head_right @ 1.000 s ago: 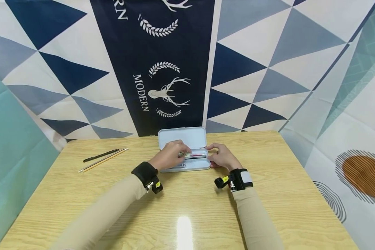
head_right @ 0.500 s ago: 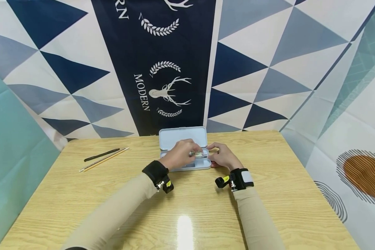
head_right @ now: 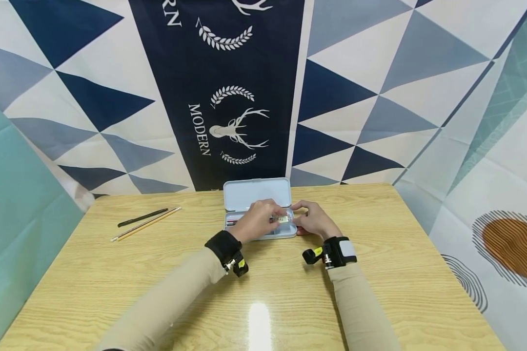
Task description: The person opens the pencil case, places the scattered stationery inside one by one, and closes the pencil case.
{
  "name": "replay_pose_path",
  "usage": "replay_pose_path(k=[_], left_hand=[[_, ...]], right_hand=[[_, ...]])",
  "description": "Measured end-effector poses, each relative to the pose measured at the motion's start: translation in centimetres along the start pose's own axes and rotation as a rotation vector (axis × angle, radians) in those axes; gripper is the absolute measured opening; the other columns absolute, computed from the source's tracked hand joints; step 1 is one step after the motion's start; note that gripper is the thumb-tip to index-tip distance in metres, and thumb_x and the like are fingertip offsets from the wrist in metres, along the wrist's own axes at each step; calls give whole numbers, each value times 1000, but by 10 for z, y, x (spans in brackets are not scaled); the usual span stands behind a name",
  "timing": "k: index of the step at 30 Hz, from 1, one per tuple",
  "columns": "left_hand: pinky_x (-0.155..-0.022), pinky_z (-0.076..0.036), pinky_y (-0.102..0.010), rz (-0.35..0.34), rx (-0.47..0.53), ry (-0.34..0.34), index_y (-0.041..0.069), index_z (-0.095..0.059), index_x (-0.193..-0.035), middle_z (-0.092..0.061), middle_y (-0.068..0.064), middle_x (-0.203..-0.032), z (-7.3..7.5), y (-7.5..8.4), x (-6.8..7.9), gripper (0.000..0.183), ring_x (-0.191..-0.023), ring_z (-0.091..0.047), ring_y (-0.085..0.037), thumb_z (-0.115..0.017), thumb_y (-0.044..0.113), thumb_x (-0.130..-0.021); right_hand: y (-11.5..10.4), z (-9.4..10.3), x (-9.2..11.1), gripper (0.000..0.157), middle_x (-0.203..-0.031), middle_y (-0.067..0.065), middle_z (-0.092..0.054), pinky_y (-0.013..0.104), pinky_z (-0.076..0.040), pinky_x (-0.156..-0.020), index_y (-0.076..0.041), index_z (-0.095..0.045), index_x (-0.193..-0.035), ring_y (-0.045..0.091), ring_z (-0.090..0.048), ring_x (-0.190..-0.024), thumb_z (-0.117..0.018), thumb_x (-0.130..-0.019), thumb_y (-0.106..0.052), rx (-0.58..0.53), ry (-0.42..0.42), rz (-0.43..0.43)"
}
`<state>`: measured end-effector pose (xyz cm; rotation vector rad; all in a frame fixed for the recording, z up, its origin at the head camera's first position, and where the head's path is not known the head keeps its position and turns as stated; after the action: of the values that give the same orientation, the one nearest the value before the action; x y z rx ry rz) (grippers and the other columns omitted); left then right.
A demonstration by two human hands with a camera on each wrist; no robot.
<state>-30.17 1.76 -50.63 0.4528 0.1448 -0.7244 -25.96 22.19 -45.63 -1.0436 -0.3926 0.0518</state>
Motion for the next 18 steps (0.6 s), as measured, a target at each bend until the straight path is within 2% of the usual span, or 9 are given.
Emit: replay_pose_path(k=[7,10,11,13,14,17,18], left_hand=[[-90,-61,-18,42,15,-39,17,-87,-119,-82,3,-114,-9,3,4,24,-105,-76,-8,-91,19,-96],[-91,-61,-20,50,34,-50,15,-86,-114,-81,1,-111,-7,6,7,17,-103,-75,-9,-90,17,-97],[-93,-61,-22,49,18,-51,14,-86,-113,-81,0,-111,0,14,11,16,-105,-75,-11,-89,17,-98],[-97,-62,-25,37,-3,-56,13,-86,-111,-82,-1,-111,11,23,16,12,-108,-76,-13,-88,15,-99],[-98,-63,-26,20,-6,-49,14,-87,-109,-82,-1,-110,12,24,17,9,-108,-77,-13,-87,15,-100],[-99,-63,-26,-26,-34,-34,15,-90,-106,-83,1,-108,9,22,17,6,-109,-78,-13,-87,14,-100],[-98,-63,-24,-45,-27,-29,17,-90,-105,-84,2,-108,1,15,14,7,-108,-78,-12,-87,13,-100]], right_hand=[[0,-1,-2,49,-90,8,-69,23,-63,-70,2,-56,-157,12,-70,-77,-64,-109,-1,4,8,-1],[-1,0,-1,49,-90,8,-69,23,-62,-70,2,-56,-157,12,-69,-76,-64,-109,-1,0,11,-6],[-1,0,0,50,-90,7,-69,23,-62,-70,2,-56,-158,12,-69,-76,-64,-109,-1,1,9,-5],[-2,0,1,50,-89,7,-69,23,-62,-69,3,-55,-159,12,-69,-75,-64,-109,-1,-2,7,-3],[-2,0,1,51,-89,7,-69,23,-62,-69,2,-55,-159,12,-69,-75,-64,-109,-1,-7,9,-5],[-2,-1,2,52,-88,7,-69,23,-61,-69,3,-54,-160,12,-68,-75,-65,-109,-1,-12,4,1],[-2,-1,2,53,-88,7,-69,24,-61,-69,3,-54,-160,12,-68,-75,-65,-109,-1,-14,2,1]])
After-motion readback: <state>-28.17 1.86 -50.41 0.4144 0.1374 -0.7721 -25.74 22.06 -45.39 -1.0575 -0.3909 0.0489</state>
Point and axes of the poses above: each hand's wrist, its own x-axis away from the middle knuckle, its own z-axis out of the back of the hand, y = z × x, the point moved 1 cm from there along -x, towards the middle knuckle
